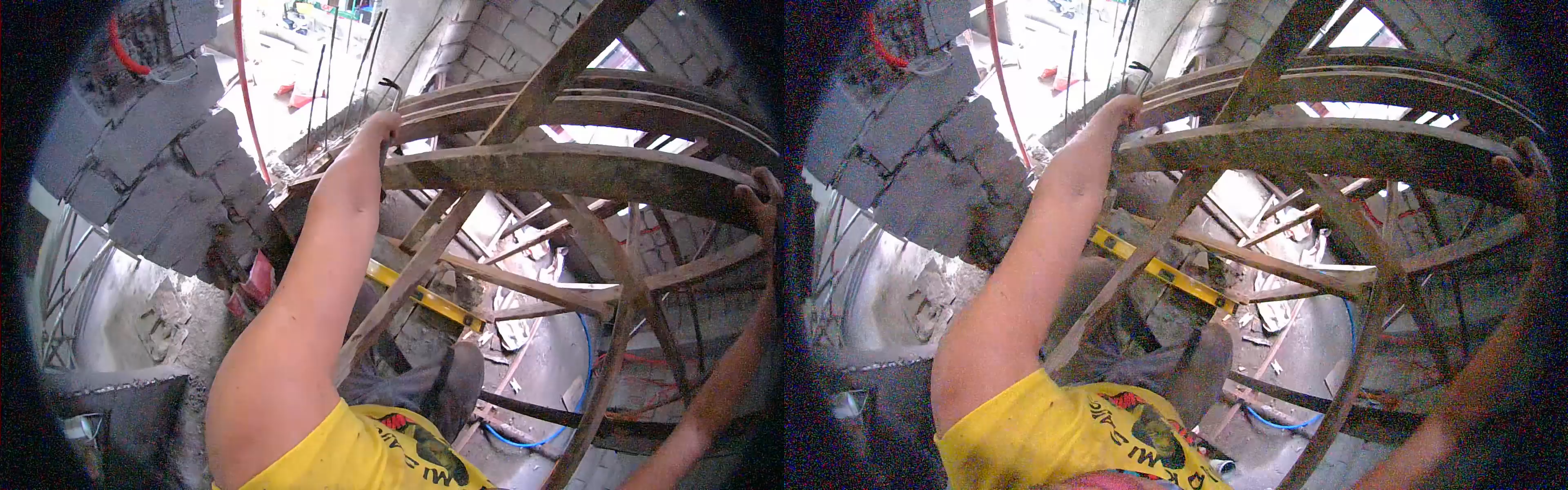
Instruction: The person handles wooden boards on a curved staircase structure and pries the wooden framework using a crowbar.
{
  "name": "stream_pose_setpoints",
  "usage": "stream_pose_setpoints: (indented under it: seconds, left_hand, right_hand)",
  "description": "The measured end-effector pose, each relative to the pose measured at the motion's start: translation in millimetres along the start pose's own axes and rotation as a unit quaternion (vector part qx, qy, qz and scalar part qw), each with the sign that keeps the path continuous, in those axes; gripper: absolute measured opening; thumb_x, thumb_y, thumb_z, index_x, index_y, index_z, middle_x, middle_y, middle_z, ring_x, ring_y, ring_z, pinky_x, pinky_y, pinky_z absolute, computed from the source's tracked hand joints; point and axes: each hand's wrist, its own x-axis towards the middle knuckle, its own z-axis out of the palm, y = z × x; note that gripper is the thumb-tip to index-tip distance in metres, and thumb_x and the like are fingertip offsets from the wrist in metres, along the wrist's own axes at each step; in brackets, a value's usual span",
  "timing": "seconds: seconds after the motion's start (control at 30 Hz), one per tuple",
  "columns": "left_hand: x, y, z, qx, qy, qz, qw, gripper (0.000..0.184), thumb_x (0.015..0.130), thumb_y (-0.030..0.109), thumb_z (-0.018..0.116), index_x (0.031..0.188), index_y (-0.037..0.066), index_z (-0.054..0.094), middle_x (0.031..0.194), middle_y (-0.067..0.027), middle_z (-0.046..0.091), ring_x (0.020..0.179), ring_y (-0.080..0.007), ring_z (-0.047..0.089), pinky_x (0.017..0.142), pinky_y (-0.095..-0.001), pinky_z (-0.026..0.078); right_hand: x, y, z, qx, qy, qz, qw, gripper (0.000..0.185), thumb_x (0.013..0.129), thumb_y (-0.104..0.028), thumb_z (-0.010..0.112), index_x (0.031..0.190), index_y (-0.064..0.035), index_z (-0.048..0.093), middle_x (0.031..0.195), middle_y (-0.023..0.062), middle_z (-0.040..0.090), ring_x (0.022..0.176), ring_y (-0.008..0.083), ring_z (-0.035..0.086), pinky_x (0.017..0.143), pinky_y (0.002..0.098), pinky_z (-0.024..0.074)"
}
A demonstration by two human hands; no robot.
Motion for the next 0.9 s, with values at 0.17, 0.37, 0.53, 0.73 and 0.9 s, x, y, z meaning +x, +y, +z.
stream_pose_setpoints:
  seconds: [0.17,0.37,0.53,0.73,0.9]
  left_hand:
    - [-47.3,45.3,5.5,0.073,-0.078,0.028,0.994,0.017,0.067,0.012,0.062,0.080,0.002,0.065,0.070,-0.0131,0.062,0.056,-0.0267,0.059,0.050,-0.0438,0.045]
    - [-55.3,53.8,9.2,-0.051,-0.098,0.079,0.991,0.018,0.065,0.012,0.063,0.080,0.002,0.065,0.072,-0.0127,0.063,0.058,-0.0260,0.059,0.052,-0.0421,0.046]
    - [-66.8,56.5,18.0,-0.121,-0.094,0.116,0.981,0.019,0.064,0.013,0.064,0.080,0.003,0.065,0.073,-0.0123,0.064,0.060,-0.0254,0.060,0.053,-0.0406,0.048]
    - [-106.3,56.9,29.5,-0.365,-0.145,0.139,0.909,0.019,0.057,0.011,0.068,0.074,0.003,0.063,0.074,-0.0115,0.066,0.061,-0.0246,0.060,0.054,-0.0381,0.050]
    - [-11.9,53.5,27.7,-0.032,-0.085,0.082,0.993,0.031,0.072,0.020,0.063,0.098,0.004,0.069,0.083,-0.0109,0.067,0.067,-0.0241,0.063,0.064,-0.0342,0.053]
  right_hand:
    - [-2.2,-10.7,-11.3,0.020,-0.013,0.020,1.000,0.079,0.058,-0.073,0.078,0.103,-0.0088,0.072,0.102,0.0148,0.069,0.105,0.0346,0.059,0.096,0.0454,0.0413]
    - [-3.6,-9.5,-10.8,0.030,0.000,0.014,0.999,0.075,0.059,-0.068,0.082,0.102,-0.0078,0.073,0.100,0.0152,0.070,0.101,0.0341,0.061,0.093,0.0447,0.0440]
    - [-0.5,-5.7,-5.0,0.034,0.010,-0.014,0.999,0.071,0.061,-0.065,0.083,0.099,-0.0056,0.074,0.093,0.0150,0.071,0.094,0.0338,0.064,0.088,0.0445,0.0474]
    - [-0.3,-4.5,-3.7,0.079,-0.003,-0.025,0.997,0.073,0.061,-0.065,0.083,0.098,-0.0025,0.073,0.090,0.0137,0.072,0.090,0.0302,0.066,0.084,0.0418,0.0490]
    - [-1.3,-8.6,-6.8,0.071,-0.008,-0.003,0.997,0.073,0.063,-0.064,0.083,0.100,-0.0019,0.072,0.092,0.0146,0.071,0.091,0.0299,0.066,0.085,0.0408,0.0490]
